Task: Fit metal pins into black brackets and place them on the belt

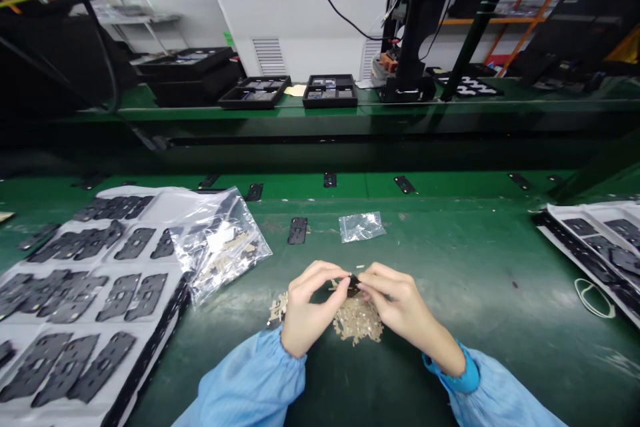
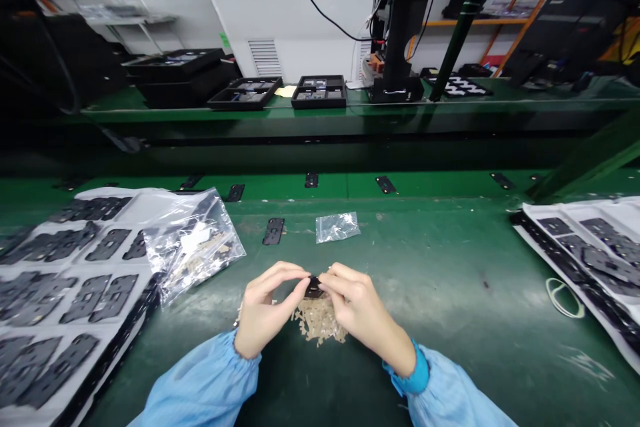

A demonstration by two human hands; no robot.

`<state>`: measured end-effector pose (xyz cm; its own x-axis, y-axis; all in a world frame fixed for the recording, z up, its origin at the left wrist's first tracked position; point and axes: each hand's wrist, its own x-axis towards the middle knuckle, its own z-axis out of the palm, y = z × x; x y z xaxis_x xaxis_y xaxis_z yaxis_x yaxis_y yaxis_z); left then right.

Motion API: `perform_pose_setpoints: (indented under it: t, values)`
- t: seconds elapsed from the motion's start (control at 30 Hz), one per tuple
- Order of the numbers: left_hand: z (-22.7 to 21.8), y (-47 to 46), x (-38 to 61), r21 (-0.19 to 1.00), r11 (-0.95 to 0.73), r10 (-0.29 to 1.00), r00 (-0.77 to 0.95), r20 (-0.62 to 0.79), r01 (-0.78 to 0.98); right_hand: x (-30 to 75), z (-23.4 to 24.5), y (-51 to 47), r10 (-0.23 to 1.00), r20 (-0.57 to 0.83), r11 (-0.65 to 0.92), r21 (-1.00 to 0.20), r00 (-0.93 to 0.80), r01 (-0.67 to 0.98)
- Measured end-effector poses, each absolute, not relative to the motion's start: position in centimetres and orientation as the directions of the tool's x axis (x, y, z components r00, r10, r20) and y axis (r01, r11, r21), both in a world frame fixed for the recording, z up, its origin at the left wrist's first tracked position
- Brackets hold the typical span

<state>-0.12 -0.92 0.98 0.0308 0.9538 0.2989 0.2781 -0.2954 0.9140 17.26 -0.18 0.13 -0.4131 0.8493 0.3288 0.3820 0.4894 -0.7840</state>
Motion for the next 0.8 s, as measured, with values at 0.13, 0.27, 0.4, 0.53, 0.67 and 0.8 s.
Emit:
perform_pose_setpoints:
  t: [0.13,0.27,0.4,0.53,0.67,0.8]
  values:
    - [0.9,-1.0,-0.1,0.890,-0.329,0.942,0.041,0.334,0.315,17.3,0.1,-0.2,0.814,0.370,0.555,-0.723,-0.449,0.410]
    - [0.7,-0.8,-0.3,0.885,-0.337,0.941,0.099,0.323,0.322,17.6,0.3,-0.2,0.792,0.375,0.592,-0.667,-0.482,0.453]
    - [0.8,-0.6,-0.5,0.895,-0.331,0.943,0.135,0.304,0.300,18.0,0.7,-0.1,0.728,0.384,0.678,-0.527,-0.568,0.513]
    - [1.0,-0.7,-0.4,0.864,-0.373,0.927,0.178,0.331,0.339,18.3,1.0,-0.1,0.676,0.362,0.736,-0.346,-0.642,0.582]
    - [1.0,-0.9,-0.2,0.824,-0.432,0.901,0.212,0.379,0.366,18.3,0.9,-0.3,0.651,0.369,0.758,-0.263,-0.664,0.597]
    - [0.2,-1.1,0.0,0.744,-0.529,0.848,0.241,0.472,0.408,17.7,0.2,-0.5,0.716,0.400,0.699,-0.411,-0.573,0.586]
